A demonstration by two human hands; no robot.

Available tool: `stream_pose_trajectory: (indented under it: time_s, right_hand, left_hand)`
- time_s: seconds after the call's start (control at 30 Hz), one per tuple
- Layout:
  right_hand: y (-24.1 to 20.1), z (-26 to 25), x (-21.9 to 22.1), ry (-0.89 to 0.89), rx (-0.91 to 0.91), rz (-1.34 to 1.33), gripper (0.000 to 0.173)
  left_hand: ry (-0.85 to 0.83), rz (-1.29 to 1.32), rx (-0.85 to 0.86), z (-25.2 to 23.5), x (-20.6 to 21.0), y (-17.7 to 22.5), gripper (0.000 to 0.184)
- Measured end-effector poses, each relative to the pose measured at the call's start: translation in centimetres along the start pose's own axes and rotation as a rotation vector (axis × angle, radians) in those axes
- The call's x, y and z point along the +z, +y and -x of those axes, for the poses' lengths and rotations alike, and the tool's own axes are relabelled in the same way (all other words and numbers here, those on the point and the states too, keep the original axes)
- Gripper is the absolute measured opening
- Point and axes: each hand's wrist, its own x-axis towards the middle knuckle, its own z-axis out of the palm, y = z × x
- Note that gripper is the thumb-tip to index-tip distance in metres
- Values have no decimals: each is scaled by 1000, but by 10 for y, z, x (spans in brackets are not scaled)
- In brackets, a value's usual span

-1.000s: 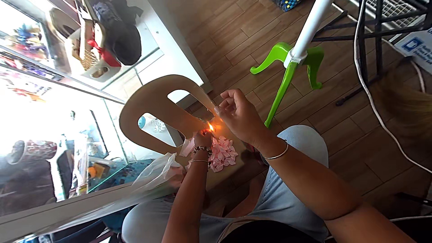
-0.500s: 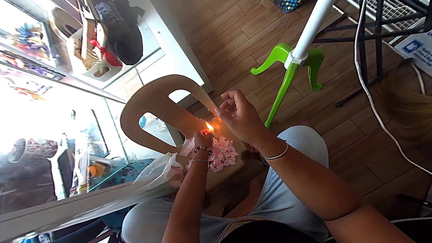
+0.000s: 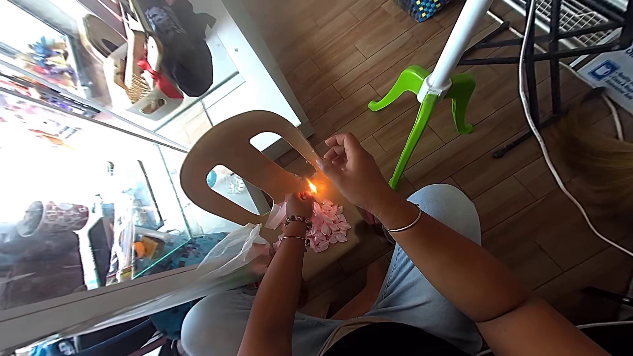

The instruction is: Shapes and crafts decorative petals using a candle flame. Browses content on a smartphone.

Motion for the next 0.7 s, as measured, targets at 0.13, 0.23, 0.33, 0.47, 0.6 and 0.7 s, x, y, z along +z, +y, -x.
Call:
stream_pose_trajectory:
  time_s: [0.13, 0.23, 0.33, 0.47, 0.6, 0.7]
  right_hand:
    - [-1, -2, 5, -18, -10, 19, 38]
    - [4, -5, 14, -86, 10, -28, 33]
    - [-3, -11, 27, -235, 23, -105, 25]
    - [-2, -12, 56, -440, 31, -215, 24]
    - [-7, -5, 80, -484, 40, -287, 23]
    - [-8, -4, 94, -459, 25, -307, 20]
  left_hand:
    - [-143, -308, -35, 22, -38, 12, 31]
    - [-152, -22, -19, 48, -71, 9, 26]
    - [-79, 678, 39, 86, -96, 11, 10]
    - [8, 950, 180, 114, -114, 3, 6]
    - [46, 1061, 260, 120, -118, -5, 7]
    - [76, 1068, 290, 121, -121, -13, 5]
